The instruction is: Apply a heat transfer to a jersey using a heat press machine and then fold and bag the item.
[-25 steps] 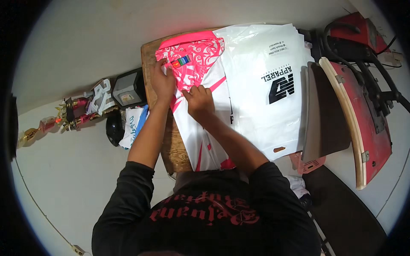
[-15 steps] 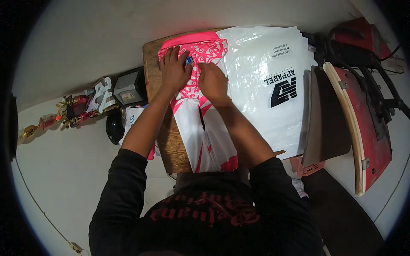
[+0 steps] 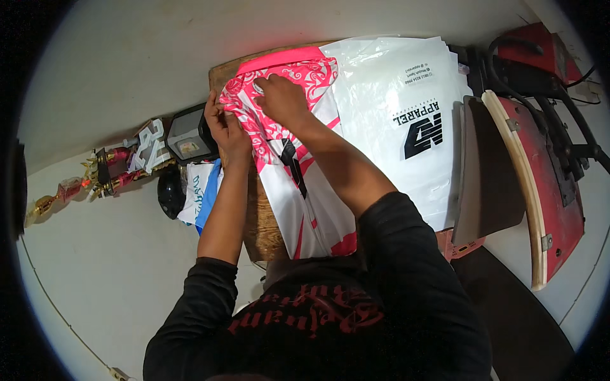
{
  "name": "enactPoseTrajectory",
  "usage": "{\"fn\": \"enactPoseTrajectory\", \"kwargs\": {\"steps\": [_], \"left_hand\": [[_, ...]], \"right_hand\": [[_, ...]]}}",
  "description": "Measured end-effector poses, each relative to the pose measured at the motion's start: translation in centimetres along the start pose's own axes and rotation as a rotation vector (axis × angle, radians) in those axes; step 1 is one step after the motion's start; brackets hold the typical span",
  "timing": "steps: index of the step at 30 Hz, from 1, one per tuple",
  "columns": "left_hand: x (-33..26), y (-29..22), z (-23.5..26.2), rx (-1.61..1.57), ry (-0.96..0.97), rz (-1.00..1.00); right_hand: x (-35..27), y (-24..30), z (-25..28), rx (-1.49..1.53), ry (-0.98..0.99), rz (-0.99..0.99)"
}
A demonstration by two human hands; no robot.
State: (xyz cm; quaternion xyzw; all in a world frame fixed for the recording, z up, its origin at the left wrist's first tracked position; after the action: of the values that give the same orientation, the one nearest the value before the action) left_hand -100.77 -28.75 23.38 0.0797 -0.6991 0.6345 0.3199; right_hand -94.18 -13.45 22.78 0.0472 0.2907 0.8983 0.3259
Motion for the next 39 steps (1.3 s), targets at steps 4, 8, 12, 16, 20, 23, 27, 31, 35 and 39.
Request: {"fn": "enactPoseTrajectory", "kwargs": {"steps": [4, 8, 12, 16, 20, 23, 27, 31, 35, 39], "left_hand": [[0.2, -0.7, 0.2, 0.008, -0.006, -0.022], [0.4, 0.2, 1.7, 0.000, -0.070, 0.009], [0.7, 0.0, 0.8, -0.010, -0.047, 0.017], [0.7, -0.1, 0.5, -0.034, -0.046, 0.040], [0.3, -0.2, -1.5, -0.066, -0.035, 0.061], [0.5, -0.7, -2.9, 0.038, 0.044, 0.011], [0.4, -1.2, -5.6, 0.094, 0.163, -0.020], [-0.3, 0.2, -8.3, 0.373, 0.403, -0.036], [-1.0, 0.4, -9.3, 0.478, 0.516, -0.151], [-1.6, -0.7, -10.1, 0.531, 0.553, -0.225]], "right_hand": [[-0.2, 2.2, -1.8, -0.110, -0.004, 0.022], [-1.1, 3.7, -3.1, -0.139, -0.070, 0.071], [-0.9, 2.6, -3.4, -0.182, -0.106, 0.001], [-1.2, 2.1, -2.2, 0.059, -0.074, -0.108], [-2.1, -1.5, -1.4, 0.490, 0.004, -0.277], [-3.6, -4.8, -0.2, 0.741, -0.187, -0.381], [-5.3, -9.9, 2.0, 0.932, -0.593, -0.422], [-6.1, -13.1, 2.4, 1.069, -0.560, -0.639], [-5.5, -10.0, 3.8, 0.521, -0.365, -0.556], [-5.1, -9.4, 5.9, 0.540, -0.324, -0.494]]}}
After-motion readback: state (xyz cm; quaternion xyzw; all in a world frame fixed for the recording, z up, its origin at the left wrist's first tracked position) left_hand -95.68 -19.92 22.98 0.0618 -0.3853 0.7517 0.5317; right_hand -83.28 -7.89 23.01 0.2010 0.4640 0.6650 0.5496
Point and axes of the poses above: each hand's wrist, its own x-axis towards the middle knuckle, its own z-axis out of the back of the hand, y = z × x, the point moved 7 cm from there along x, towards the middle knuckle, and after that the axes turned 10 degrees about -z, right-handed, at the moved point
